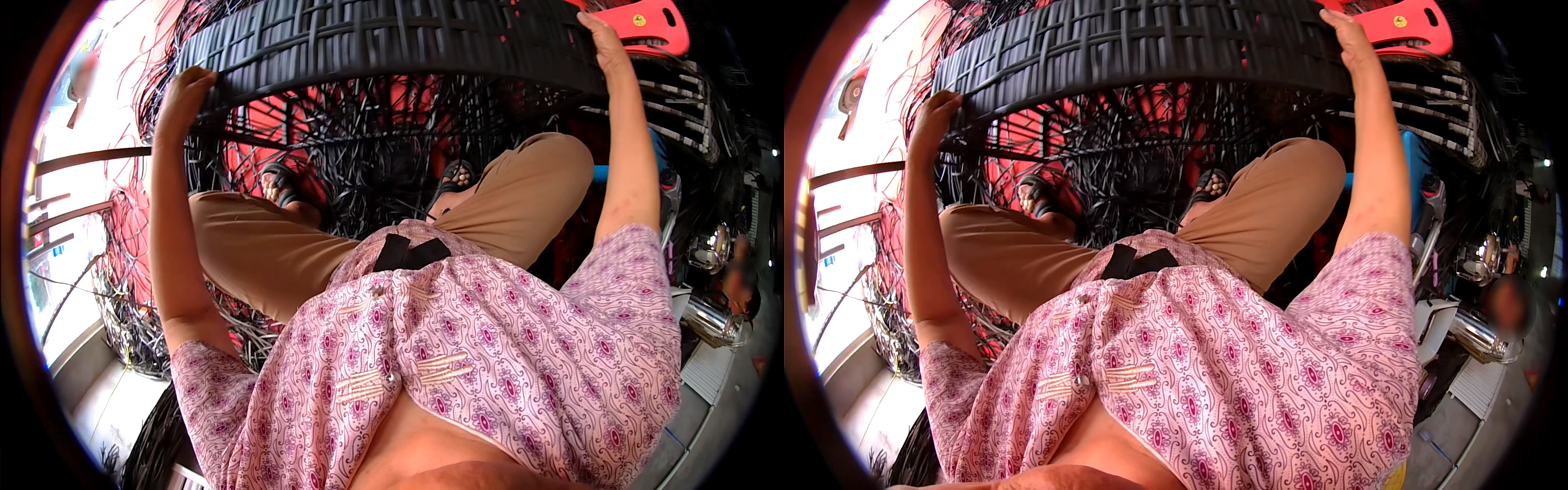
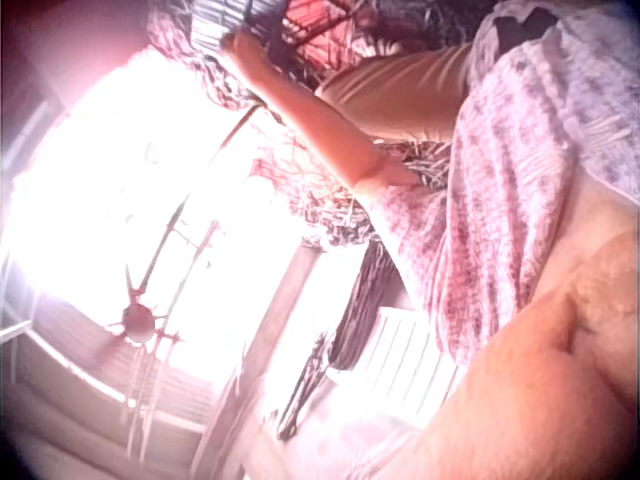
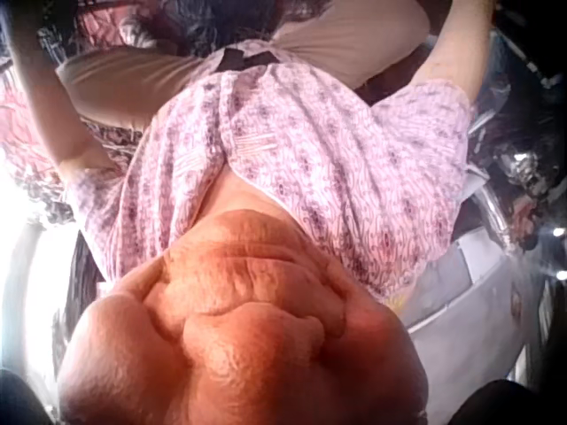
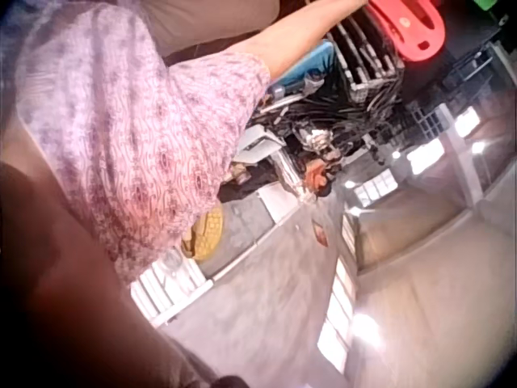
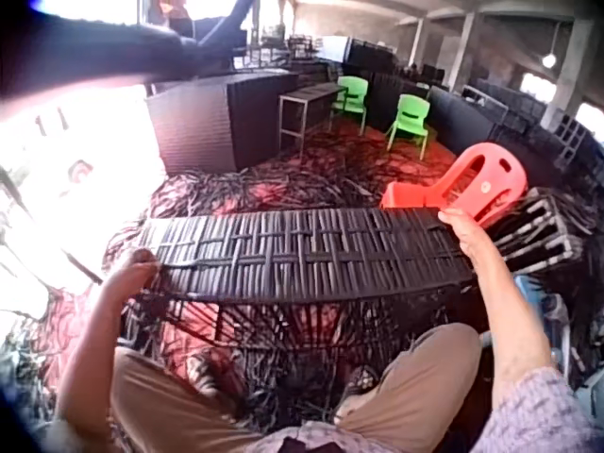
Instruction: The person sits on the floor and weaves a black plastic strip into the rim of a large black basket. They repeatedly thread the strip through the vertical spokes, pull it tight, and adjust the weave to secure the edge.
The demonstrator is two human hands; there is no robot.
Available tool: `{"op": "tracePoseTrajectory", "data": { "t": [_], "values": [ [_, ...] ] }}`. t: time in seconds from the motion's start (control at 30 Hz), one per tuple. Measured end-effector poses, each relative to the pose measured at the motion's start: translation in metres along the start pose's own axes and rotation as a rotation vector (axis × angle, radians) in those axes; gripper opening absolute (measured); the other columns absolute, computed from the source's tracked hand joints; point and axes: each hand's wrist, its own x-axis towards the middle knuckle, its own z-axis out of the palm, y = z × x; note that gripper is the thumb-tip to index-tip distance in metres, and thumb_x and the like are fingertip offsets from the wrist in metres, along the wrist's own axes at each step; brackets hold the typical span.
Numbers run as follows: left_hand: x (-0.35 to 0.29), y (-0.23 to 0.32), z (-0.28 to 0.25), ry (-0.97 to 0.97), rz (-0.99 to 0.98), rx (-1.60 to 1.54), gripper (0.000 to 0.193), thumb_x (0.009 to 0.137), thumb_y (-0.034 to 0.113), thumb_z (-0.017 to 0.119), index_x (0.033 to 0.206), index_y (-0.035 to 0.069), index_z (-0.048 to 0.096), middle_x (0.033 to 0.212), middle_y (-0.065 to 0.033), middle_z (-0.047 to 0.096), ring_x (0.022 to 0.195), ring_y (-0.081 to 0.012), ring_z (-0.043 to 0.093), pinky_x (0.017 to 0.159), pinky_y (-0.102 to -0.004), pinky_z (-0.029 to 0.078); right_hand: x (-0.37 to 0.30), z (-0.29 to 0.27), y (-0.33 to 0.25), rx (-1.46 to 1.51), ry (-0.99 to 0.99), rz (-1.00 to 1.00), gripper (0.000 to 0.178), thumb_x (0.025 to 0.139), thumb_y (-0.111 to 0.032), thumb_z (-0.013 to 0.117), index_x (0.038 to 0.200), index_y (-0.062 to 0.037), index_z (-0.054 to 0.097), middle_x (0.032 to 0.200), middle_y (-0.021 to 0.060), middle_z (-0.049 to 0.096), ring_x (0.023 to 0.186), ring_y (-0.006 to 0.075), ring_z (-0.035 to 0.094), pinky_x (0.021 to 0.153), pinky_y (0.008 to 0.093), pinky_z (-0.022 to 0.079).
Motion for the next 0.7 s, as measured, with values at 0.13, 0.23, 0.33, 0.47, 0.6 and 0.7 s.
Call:
{"op": "tracePoseTrajectory", "data": {
  "t": [0.13,0.23,0.33,0.47,0.6,0.7],
  "values": [
    [-0.024,0.053,0.026,-0.003,0.102,0.093,0.032,0.089,0.028,0.068,0.097,-0.002,0.074,0.096,-0.0178,0.072,0.100,-0.0304,0.065,0.089,-0.0394,0.049,0.030,-0.037,0.046,-0.243,0.123,-0.094,0.046,0.093,-0.025,0.075,0.129,0.0006,0.067,0.128,0.0101,0.069,0.121,0.0208,0.062,0.106,0.0323,0.044],
    [-0.038,0.064,0.043,0.073,0.180,0.169,0.031,0.089,0.028,0.067,0.095,-0.001,0.074,0.105,-0.0215,0.070,0.118,-0.0389,0.057,0.105,-0.0439,0.043,0.025,-0.037,0.061,-0.188,0.144,-0.176,0.045,0.094,-0.028,0.073,0.129,0.0008,0.068,0.127,0.0105,0.070,0.121,0.0198,0.062,0.106,0.0314,0.043],
    [-0.056,0.076,0.042,0.108,0.152,0.126,0.032,0.089,0.030,0.066,0.095,0.000,0.075,0.108,-0.0218,0.070,0.121,-0.0396,0.057,0.106,-0.0438,0.042,0.014,-0.026,0.047,-0.260,0.148,-0.143,0.042,0.095,-0.027,0.071,0.124,0.0022,0.069,0.121,0.0097,0.072,0.116,0.0185,0.064,0.102,0.0300,0.045],
    [-0.078,0.083,0.047,0.067,0.122,0.203,0.033,0.090,0.032,0.066,0.105,0.005,0.074,0.126,-0.0242,0.066,0.140,-0.0420,0.043,0.114,-0.0454,0.037,-0.002,-0.031,0.034,-0.282,0.181,-0.139,0.047,0.095,-0.034,0.071,0.124,0.0033,0.070,0.121,0.0099,0.072,0.114,0.0162,0.063,0.103,0.0296,0.045],
    [-0.121,0.081,0.059,0.111,-0.019,0.165,0.029,0.088,0.035,0.067,0.104,0.012,0.076,0.152,-0.0280,0.044,0.142,-0.0422,0.042,0.115,-0.0502,0.034,-0.053,-0.013,0.010,-0.209,0.269,-0.074,0.055,0.097,-0.038,0.068,0.132,0.0044,0.064,0.133,0.0123,0.066,0.125,0.0179,0.059,0.109,0.0303,0.041],
    [-0.137,0.080,0.066,0.155,0.006,0.138,0.027,0.089,0.034,0.067,0.103,0.012,0.076,0.154,-0.0267,0.042,0.141,-0.0426,0.042,0.115,-0.0493,0.034,-0.071,-0.020,0.009,-0.228,0.242,-0.085,0.060,0.099,-0.043,0.064,0.135,0.0052,0.062,0.137,0.0147,0.064,0.130,0.0200,0.056,0.111,0.0316,0.039]
  ]
}}
